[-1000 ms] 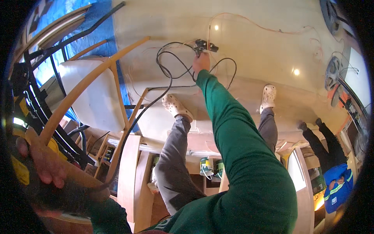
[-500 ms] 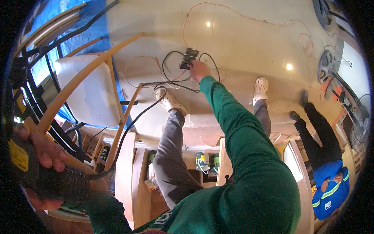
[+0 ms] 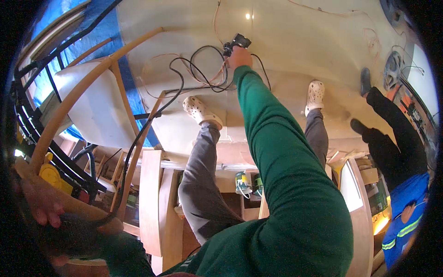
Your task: The person holds an angle grinder, unscrews the flange nut by hand, removes a worn grinding disc, places a new sanding disc onto the spindle, and tightens the flange nut back into place.
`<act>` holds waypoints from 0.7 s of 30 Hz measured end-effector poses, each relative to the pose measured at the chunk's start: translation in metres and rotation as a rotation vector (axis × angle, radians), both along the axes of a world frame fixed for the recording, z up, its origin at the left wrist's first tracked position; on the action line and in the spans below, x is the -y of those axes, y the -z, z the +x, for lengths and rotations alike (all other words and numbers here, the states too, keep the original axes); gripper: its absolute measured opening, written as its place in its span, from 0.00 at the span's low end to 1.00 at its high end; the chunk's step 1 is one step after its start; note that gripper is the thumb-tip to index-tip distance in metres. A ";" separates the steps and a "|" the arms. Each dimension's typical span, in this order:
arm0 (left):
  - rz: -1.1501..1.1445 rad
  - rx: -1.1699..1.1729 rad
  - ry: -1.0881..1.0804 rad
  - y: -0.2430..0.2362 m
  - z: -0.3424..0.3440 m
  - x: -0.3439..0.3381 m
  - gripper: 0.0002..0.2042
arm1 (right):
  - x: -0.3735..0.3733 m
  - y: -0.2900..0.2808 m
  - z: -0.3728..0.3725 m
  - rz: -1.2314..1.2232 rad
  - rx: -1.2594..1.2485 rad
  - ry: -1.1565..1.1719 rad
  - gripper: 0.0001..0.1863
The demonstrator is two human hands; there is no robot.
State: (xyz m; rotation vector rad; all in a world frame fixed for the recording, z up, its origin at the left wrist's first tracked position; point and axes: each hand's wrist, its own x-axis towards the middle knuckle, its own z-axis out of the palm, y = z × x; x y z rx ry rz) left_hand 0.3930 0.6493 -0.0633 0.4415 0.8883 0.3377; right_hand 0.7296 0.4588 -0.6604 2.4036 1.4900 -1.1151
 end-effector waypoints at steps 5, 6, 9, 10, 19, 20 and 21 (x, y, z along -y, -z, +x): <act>0.000 0.031 -0.003 0.001 0.002 -0.001 0.30 | -0.003 -0.013 0.011 -0.041 -0.052 -0.021 0.11; 0.002 0.033 -0.003 0.001 0.002 -0.001 0.30 | -0.003 -0.019 0.008 -0.019 -0.036 -0.017 0.12; -0.005 0.047 -0.013 0.000 -0.001 0.002 0.30 | 0.007 -0.045 0.014 0.152 0.055 0.068 0.13; -0.003 0.055 -0.015 0.000 -0.002 0.001 0.30 | 0.009 -0.046 0.018 0.234 0.093 0.113 0.13; 0.005 0.074 -0.035 0.004 -0.009 0.012 0.30 | 0.020 -0.052 0.105 0.051 -0.174 0.411 0.21; 0.005 0.074 -0.035 0.007 -0.009 0.013 0.30 | 0.016 -0.047 0.112 0.050 -0.105 0.255 0.21; 0.006 0.080 -0.034 0.008 -0.010 0.014 0.30 | 0.013 -0.041 0.117 0.048 -0.037 0.099 0.21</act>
